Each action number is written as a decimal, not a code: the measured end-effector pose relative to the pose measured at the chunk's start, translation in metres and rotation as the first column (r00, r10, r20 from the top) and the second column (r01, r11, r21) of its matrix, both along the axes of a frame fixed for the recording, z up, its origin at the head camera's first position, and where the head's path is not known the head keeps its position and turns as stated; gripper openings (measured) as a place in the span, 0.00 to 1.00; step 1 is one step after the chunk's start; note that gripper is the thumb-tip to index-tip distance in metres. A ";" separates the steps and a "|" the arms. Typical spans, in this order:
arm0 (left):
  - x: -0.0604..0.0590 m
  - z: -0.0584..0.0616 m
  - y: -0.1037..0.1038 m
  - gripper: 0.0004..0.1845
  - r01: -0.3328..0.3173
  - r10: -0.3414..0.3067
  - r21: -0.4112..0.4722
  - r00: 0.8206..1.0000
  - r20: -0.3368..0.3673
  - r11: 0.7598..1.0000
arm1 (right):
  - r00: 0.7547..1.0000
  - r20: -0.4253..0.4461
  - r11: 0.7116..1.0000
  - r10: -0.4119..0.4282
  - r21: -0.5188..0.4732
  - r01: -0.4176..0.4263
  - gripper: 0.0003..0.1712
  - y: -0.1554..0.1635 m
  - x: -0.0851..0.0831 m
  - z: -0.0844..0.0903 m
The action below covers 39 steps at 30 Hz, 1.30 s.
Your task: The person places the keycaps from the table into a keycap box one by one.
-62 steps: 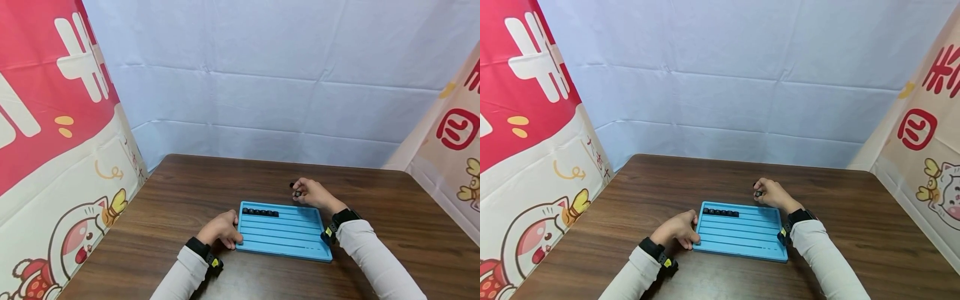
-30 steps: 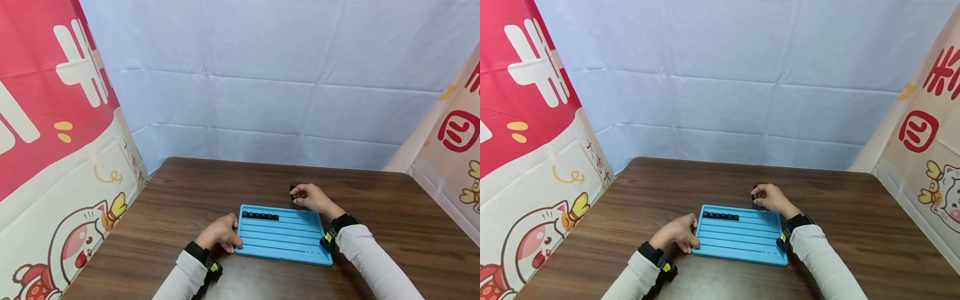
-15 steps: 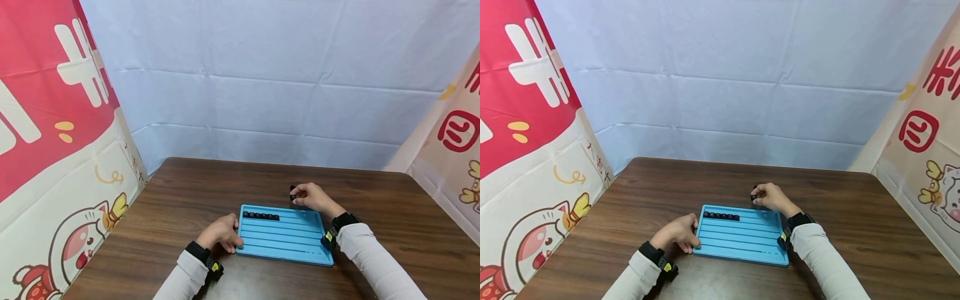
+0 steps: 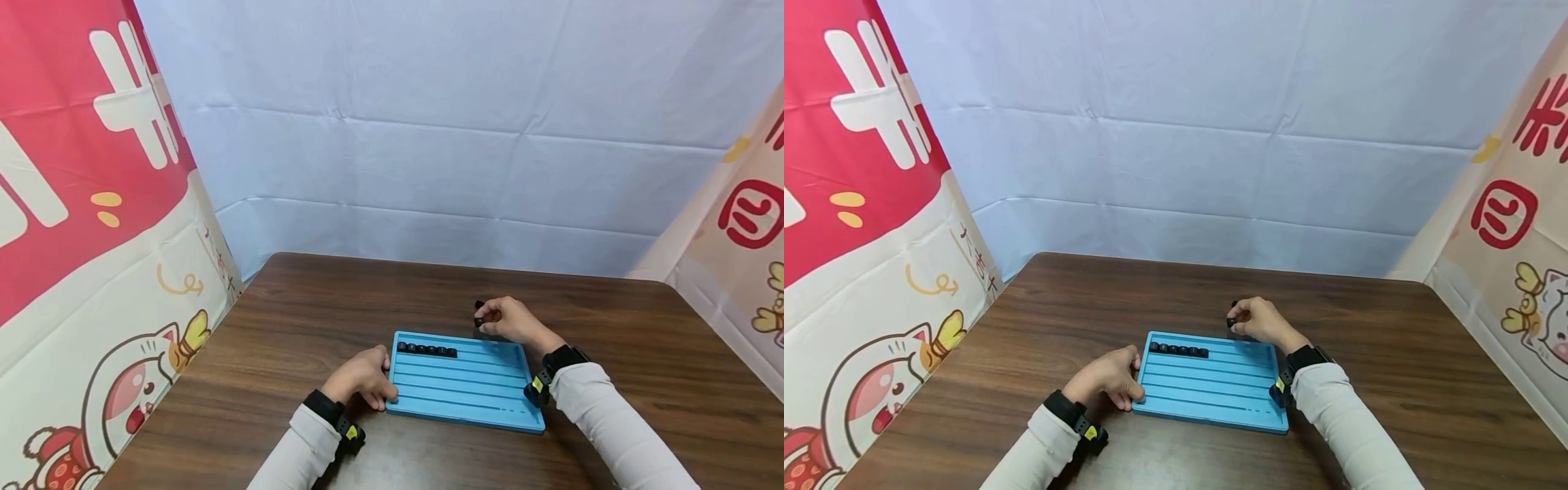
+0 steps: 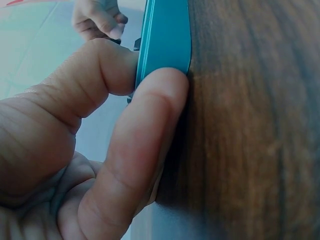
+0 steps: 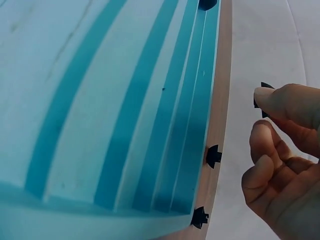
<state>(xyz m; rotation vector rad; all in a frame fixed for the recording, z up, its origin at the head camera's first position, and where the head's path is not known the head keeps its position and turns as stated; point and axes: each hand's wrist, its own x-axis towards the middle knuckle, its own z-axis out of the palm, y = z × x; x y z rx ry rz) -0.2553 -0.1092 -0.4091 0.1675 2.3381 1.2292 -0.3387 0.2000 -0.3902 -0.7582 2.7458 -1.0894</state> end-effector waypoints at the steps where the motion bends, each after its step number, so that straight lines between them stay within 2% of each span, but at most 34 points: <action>1: 0.000 0.000 0.000 0.21 0.001 -0.001 0.001 1.000 0.001 1.000 | 1.000 0.005 1.000 -0.001 -0.001 0.001 0.10 0.000 0.000 0.000; 7: 0.000 0.000 -0.001 0.21 0.010 -0.010 0.004 1.000 0.007 1.000 | 0.999 0.032 1.000 0.009 -0.003 -0.009 0.10 -0.001 0.001 0.000; 11: -0.001 0.001 -0.002 0.21 0.016 -0.016 0.003 1.000 0.002 1.000 | 0.999 0.020 0.999 0.032 0.018 -0.032 0.08 -0.003 0.002 0.000; 22: -0.001 0.001 -0.001 0.21 0.011 -0.011 -0.002 1.000 0.006 1.000 | 0.989 0.009 0.987 0.147 0.067 -0.147 0.06 -0.012 0.006 -0.005; 31: 0.000 0.001 0.000 0.20 0.003 -0.003 0.006 1.000 0.013 1.000 | 0.973 0.054 0.967 0.226 0.108 -0.231 0.06 -0.026 0.013 -0.006; 39: 0.000 0.001 0.000 0.20 0.005 -0.005 0.000 1.000 0.014 1.000 | 0.973 0.081 0.966 0.216 0.131 -0.225 0.07 -0.031 0.017 -0.008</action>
